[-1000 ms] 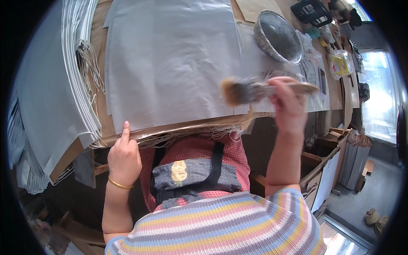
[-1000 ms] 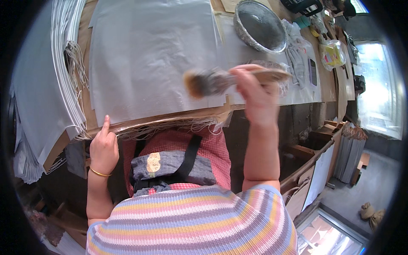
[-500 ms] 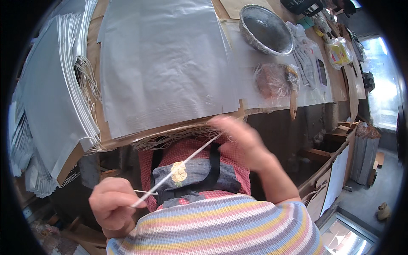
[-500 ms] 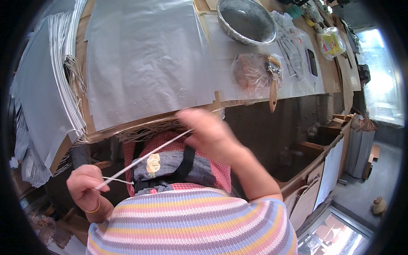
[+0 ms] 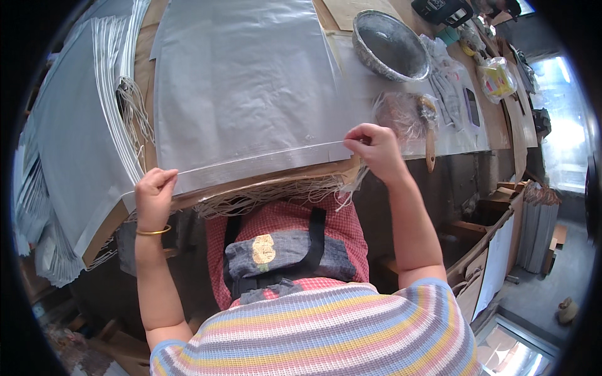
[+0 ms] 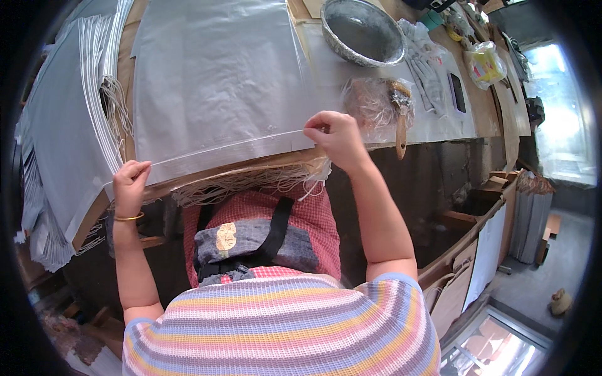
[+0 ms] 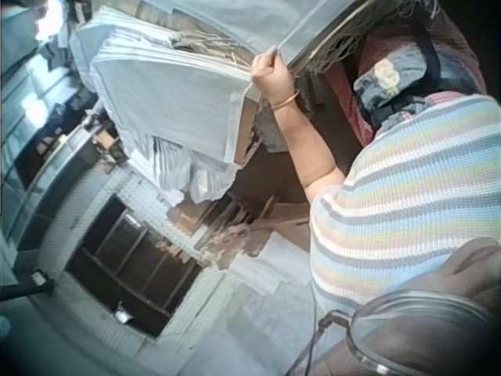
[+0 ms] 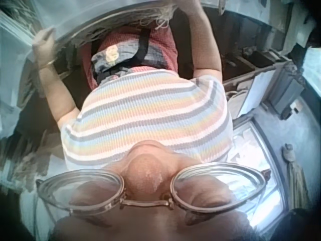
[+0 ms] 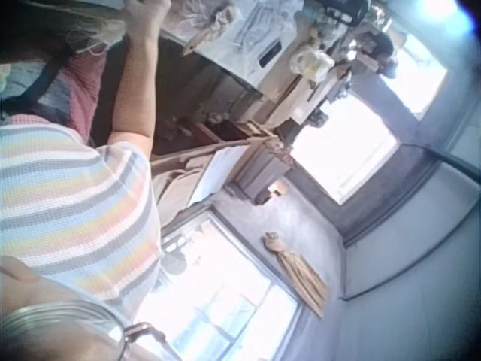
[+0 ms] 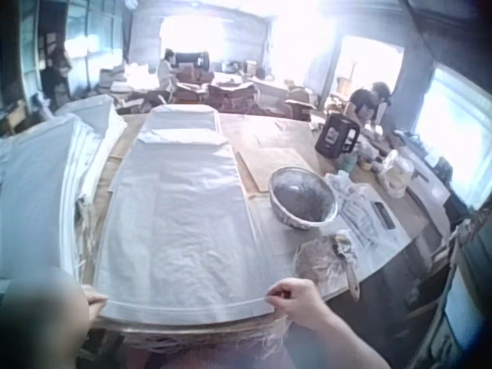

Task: The person repeatedly applies adhesive to the edge of a white paper sheet using a brush, folds the edge over, and presses it to form a sealed pouch. The finished pouches are stacked on the table.

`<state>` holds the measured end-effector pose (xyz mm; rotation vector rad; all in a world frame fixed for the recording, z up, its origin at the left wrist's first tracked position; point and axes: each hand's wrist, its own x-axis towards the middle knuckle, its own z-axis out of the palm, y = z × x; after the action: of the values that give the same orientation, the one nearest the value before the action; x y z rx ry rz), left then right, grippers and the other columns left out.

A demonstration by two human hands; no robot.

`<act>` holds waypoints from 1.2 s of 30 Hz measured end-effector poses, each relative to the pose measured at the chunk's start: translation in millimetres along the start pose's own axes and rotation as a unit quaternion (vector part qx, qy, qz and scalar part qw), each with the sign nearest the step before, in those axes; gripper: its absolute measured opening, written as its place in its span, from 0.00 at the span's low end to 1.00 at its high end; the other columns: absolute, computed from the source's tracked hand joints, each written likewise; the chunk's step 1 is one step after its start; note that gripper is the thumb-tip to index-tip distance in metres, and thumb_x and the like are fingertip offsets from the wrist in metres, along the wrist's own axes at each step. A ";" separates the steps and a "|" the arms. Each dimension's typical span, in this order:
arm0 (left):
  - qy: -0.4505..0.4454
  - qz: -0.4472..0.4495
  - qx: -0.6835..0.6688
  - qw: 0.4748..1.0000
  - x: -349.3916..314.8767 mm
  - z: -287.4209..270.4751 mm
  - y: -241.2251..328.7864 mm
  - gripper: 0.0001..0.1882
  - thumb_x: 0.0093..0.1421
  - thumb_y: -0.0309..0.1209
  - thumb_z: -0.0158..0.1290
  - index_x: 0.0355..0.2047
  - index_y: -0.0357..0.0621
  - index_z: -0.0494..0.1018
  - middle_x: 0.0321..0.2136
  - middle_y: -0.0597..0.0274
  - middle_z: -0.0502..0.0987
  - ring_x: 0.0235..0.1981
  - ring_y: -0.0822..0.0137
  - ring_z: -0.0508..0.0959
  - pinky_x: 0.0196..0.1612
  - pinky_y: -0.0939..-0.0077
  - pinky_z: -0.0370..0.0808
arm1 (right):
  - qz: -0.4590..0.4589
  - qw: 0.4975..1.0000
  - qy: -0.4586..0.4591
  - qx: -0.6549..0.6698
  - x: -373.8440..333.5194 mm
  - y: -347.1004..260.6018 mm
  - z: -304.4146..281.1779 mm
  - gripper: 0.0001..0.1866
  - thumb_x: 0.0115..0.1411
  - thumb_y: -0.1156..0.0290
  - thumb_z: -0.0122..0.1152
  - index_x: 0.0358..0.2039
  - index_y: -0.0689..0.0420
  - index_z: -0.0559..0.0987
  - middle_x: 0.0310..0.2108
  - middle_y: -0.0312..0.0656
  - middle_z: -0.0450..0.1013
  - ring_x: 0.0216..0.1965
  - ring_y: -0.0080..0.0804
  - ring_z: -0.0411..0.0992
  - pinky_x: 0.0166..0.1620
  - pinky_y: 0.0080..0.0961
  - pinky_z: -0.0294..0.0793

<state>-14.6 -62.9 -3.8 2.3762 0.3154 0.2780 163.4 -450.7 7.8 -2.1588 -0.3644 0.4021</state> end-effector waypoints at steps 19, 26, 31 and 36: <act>0.003 0.224 0.105 0.969 -13.8 26.1 6.8 0.19 0.47 0.15 0.51 0.42 0.35 0.74 0.39 0.54 0.73 0.41 0.54 0.73 0.44 0.62 0.71 | 0.042 0.999 -0.016 0.027 -7.5 14.7 38.0 0.18 0.43 0.76 0.69 0.22 0.59 0.64 0.20 0.35 0.59 0.23 0.24 0.61 0.27 0.23 0.62; -0.064 0.218 0.091 0.970 -7.7 21.7 6.9 0.19 0.46 0.20 0.53 0.41 0.35 0.76 0.40 0.55 0.73 0.43 0.55 0.72 0.48 0.63 0.69 | -0.221 0.888 0.277 -0.292 -19.8 -5.6 56.6 0.24 0.38 0.72 0.72 0.38 0.58 0.74 0.41 0.45 0.71 0.39 0.41 0.71 0.40 0.35 0.73; -0.105 0.200 0.097 0.969 3.8 3.3 25.1 0.19 0.46 0.29 0.59 0.41 0.38 0.76 0.41 0.55 0.72 0.42 0.56 0.72 0.47 0.64 0.69 | -0.325 0.940 0.041 -0.092 0.7 5.9 54.5 0.04 0.48 0.81 0.65 0.27 0.59 0.82 0.28 0.39 0.75 0.30 0.34 0.73 0.32 0.26 0.74; -0.085 0.175 0.060 0.979 7.5 6.2 1.2 0.15 0.46 0.27 0.62 0.37 0.40 0.75 0.34 0.57 0.73 0.36 0.57 0.74 0.41 0.65 0.71 | -0.050 0.996 -0.037 0.068 12.3 -4.4 47.8 0.03 0.53 0.76 0.66 0.26 0.62 0.82 0.26 0.38 0.74 0.26 0.23 0.71 0.31 0.21 0.71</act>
<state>-5.6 -65.4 -6.7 2.5473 -0.1752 0.2197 154.3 -408.9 -17.1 -1.9889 -0.4714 0.4371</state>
